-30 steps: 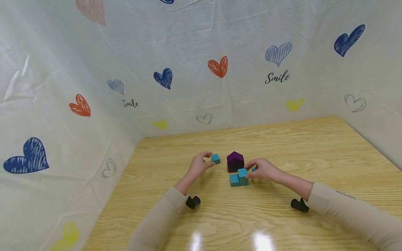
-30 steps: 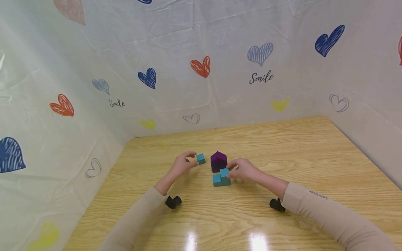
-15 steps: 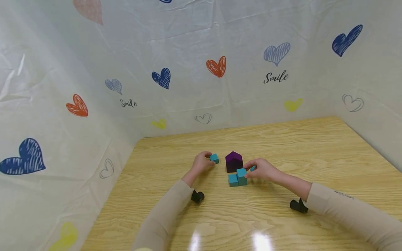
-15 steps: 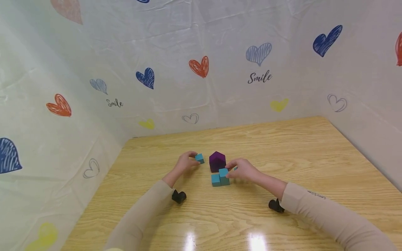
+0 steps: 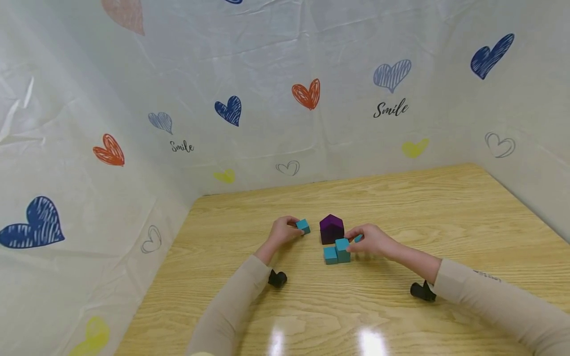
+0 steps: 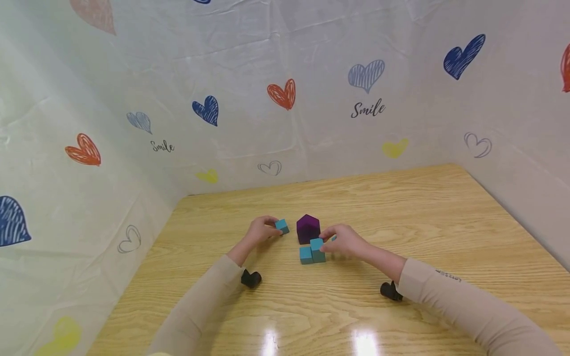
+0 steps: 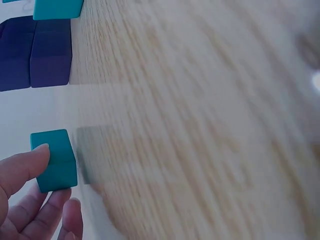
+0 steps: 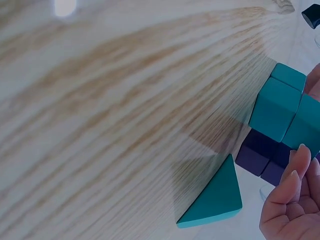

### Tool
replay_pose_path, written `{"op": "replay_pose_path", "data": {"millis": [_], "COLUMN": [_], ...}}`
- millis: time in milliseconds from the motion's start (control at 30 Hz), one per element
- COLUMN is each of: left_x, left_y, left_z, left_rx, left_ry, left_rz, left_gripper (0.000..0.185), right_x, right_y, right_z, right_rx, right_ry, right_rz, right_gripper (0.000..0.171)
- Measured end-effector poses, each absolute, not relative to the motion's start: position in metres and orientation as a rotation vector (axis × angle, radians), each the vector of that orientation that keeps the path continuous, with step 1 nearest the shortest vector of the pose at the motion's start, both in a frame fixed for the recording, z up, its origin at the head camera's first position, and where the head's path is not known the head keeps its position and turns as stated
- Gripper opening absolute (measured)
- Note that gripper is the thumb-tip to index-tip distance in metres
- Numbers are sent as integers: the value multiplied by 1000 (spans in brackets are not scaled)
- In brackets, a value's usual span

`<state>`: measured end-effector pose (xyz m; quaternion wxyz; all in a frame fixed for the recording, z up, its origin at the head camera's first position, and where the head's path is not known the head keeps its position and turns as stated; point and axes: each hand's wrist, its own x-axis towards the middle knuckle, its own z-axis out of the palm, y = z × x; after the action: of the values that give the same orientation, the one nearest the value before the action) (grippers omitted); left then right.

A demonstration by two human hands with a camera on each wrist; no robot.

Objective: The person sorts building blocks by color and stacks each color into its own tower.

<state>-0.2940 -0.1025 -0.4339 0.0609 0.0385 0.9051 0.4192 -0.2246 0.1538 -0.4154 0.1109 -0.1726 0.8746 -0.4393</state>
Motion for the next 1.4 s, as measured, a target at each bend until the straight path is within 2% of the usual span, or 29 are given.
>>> {"op": "replay_pose_path", "data": {"millis": [267, 800, 1133, 1400], "left_x": [-286, -246, -233, -231], "left_y": [-108, -104, -93, -79], "left_z": [-429, -405, -408, -413], "left_rx": [175, 361, 463, 477], "left_ry": [2734, 2630, 2619, 2601], "left_rz": [1238, 1228, 1190, 1184], "left_gripper": [33, 33, 30, 35], "right_x": [-224, -223, -222, -221], "right_y": [153, 152, 151, 149], "right_z": [-414, -412, -410, -409], "right_rx": [-482, -482, -465, -475], "right_ry": [2577, 2573, 2576, 2590], "right_rz": [-1273, -1267, -1270, -1277], "right_gripper": [37, 36, 36, 34]}}
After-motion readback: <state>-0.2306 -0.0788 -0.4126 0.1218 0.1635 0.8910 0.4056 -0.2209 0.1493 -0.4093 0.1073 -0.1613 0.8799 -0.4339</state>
